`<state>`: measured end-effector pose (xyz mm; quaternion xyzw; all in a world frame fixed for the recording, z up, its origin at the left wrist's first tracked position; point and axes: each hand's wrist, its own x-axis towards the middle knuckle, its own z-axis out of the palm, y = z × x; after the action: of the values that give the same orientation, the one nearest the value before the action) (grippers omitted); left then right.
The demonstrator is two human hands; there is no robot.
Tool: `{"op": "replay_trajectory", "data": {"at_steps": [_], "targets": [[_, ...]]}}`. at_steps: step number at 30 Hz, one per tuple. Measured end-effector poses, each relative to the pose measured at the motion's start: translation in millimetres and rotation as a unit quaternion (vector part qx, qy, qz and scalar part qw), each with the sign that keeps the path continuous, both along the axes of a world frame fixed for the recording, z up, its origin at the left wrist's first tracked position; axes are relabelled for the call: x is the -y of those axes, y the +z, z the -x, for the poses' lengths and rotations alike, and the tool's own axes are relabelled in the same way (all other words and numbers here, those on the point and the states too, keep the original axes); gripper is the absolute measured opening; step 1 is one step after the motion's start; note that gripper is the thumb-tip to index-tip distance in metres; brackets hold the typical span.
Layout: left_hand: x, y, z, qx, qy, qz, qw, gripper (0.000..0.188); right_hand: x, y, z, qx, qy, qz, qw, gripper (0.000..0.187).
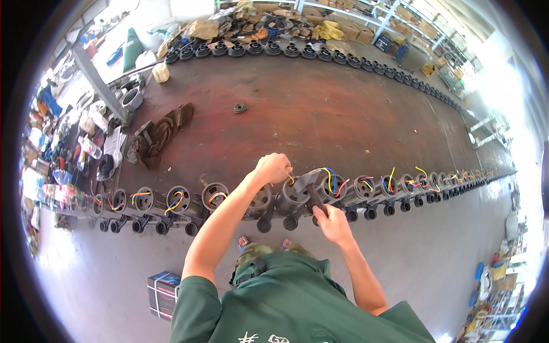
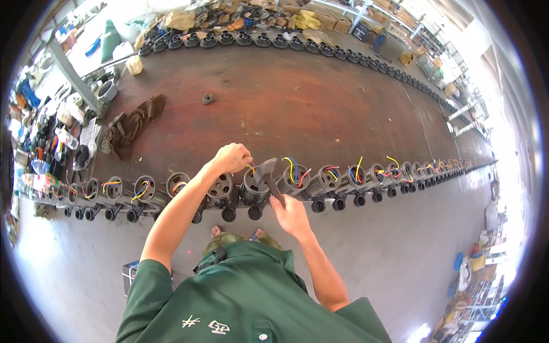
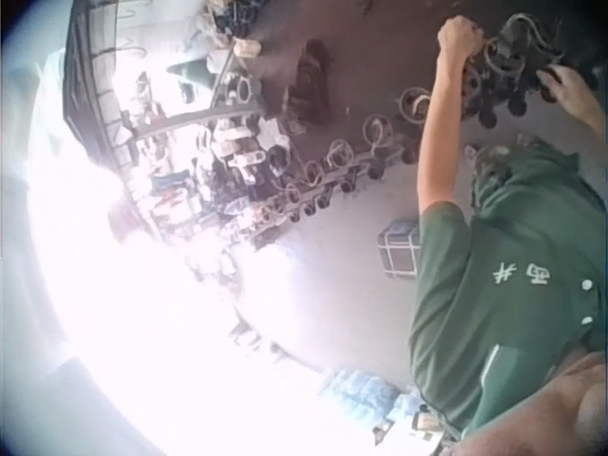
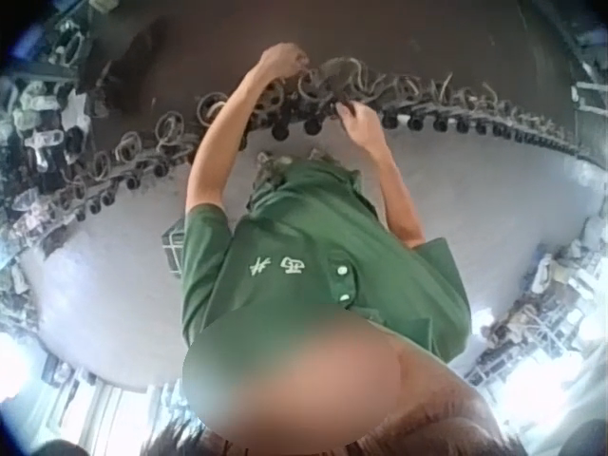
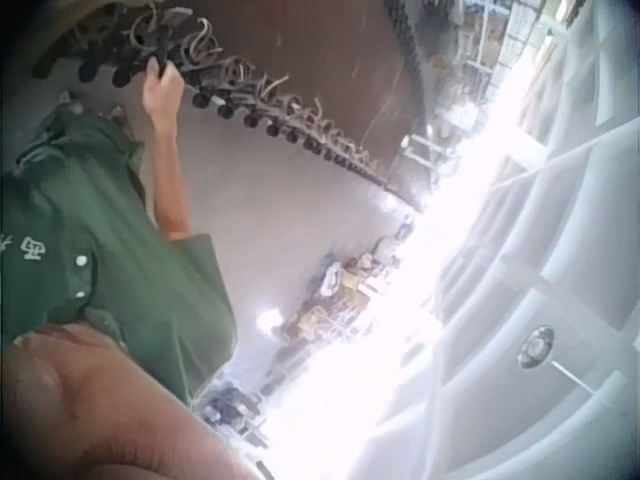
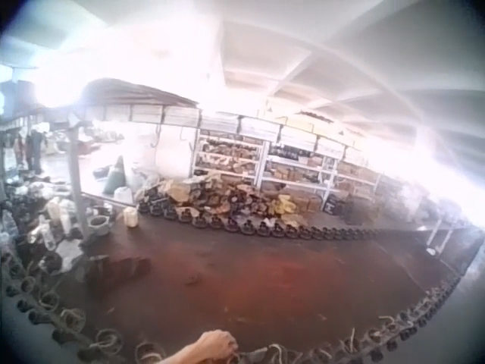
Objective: The person assembles components on a conveyor line using a hammer and pliers to secure parts and wires into cylindrical housings.
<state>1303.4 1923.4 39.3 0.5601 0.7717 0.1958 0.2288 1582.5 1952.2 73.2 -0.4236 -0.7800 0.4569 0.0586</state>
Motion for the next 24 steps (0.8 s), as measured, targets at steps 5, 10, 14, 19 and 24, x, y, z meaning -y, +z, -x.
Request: {"op": "replay_trajectory", "data": {"at_steps": [5, 10, 14, 19, 24], "targets": [[-1.7, 3.7, 1.2, 0.047, 0.017, 0.046, 0.998, 0.025, 10.7, 9.0, 2.3, -0.076, -0.004, -0.048, 0.996, 0.036], [-1.7, -2.0, 1.7, 0.060, 0.028, 0.033, 0.997, 0.026, -0.2, -42.7, -4.3, 0.042, 0.028, -0.072, 0.996, 0.041], [0.2, -21.9, 11.4, 0.063, -0.004, 0.017, 0.998, 0.029, -10.1, 3.2, 7.0, -0.009, 0.026, 0.010, 1.000, 0.044], [-1.9, -26.0, 15.2, 0.083, -0.033, 0.025, 0.996, 0.032, 9.1, -12.5, 5.2, -0.074, 0.015, -0.079, 0.994, 0.047], [-5.5, -25.7, 24.6, 0.116, 0.009, 0.058, 0.992, 0.033, -5.3, -34.1, 14.6, 0.037, 0.000, 0.037, 0.999, 0.041]]}}
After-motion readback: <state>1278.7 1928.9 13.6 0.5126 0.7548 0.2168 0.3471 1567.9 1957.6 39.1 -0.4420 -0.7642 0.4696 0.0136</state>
